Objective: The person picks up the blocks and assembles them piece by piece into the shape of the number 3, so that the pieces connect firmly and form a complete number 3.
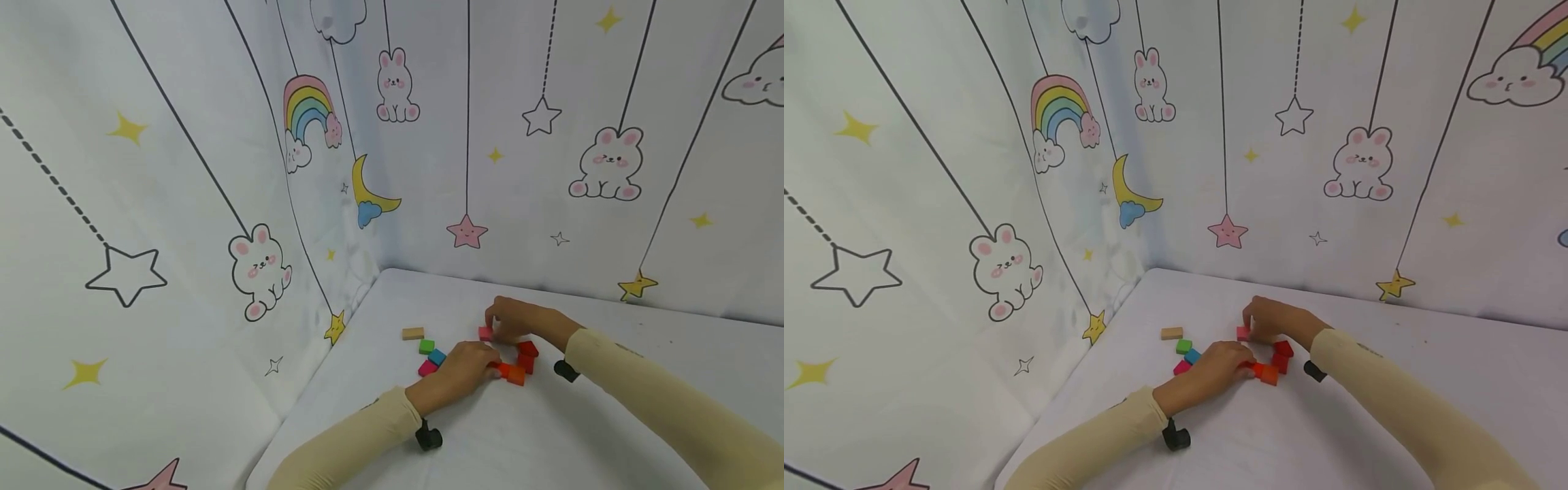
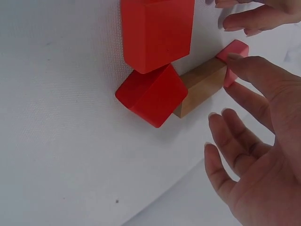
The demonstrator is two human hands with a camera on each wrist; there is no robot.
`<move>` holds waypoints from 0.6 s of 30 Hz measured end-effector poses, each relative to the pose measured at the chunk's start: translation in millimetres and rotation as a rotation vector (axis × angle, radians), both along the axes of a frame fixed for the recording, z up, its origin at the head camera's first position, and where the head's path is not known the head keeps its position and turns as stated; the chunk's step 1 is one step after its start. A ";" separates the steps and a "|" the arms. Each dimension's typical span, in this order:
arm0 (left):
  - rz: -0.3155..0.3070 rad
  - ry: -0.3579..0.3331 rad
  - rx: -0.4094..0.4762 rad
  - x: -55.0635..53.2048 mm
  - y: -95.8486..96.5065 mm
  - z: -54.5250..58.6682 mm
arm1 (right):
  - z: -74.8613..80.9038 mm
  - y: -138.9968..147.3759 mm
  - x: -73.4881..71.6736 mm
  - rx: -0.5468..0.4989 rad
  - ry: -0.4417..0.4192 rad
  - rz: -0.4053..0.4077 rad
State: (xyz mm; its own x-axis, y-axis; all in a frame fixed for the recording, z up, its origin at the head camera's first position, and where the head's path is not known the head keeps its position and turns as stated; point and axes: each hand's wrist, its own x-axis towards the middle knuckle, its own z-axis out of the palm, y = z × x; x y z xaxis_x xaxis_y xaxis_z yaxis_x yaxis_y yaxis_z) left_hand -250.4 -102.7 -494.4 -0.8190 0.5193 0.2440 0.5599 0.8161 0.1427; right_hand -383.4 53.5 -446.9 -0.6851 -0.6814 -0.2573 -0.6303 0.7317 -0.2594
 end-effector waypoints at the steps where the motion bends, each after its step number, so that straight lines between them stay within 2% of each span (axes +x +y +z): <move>1: 0.001 0.003 -0.003 -0.1 0.1 -0.1 | 0.3 0.7 0.2 -0.002 0.001 0.000; 11: 0.008 0.002 -0.035 -1.8 7.9 -0.2 | 3.6 21.9 -1.9 -0.020 -0.005 -0.041; 18: 0.037 0.006 -0.048 -0.3 3.7 -0.6 | 10.1 42.2 6.2 -0.046 0.019 -0.052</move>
State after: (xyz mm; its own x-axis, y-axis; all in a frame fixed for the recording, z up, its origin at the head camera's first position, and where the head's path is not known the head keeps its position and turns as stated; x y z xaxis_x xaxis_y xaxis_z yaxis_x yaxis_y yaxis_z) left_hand -250.7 -99.0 -494.9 -0.8364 0.5002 0.2241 0.5302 0.8420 0.0995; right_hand -377.3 95.7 -436.7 -0.7241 -0.6559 -0.2132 -0.5970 0.7509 -0.2824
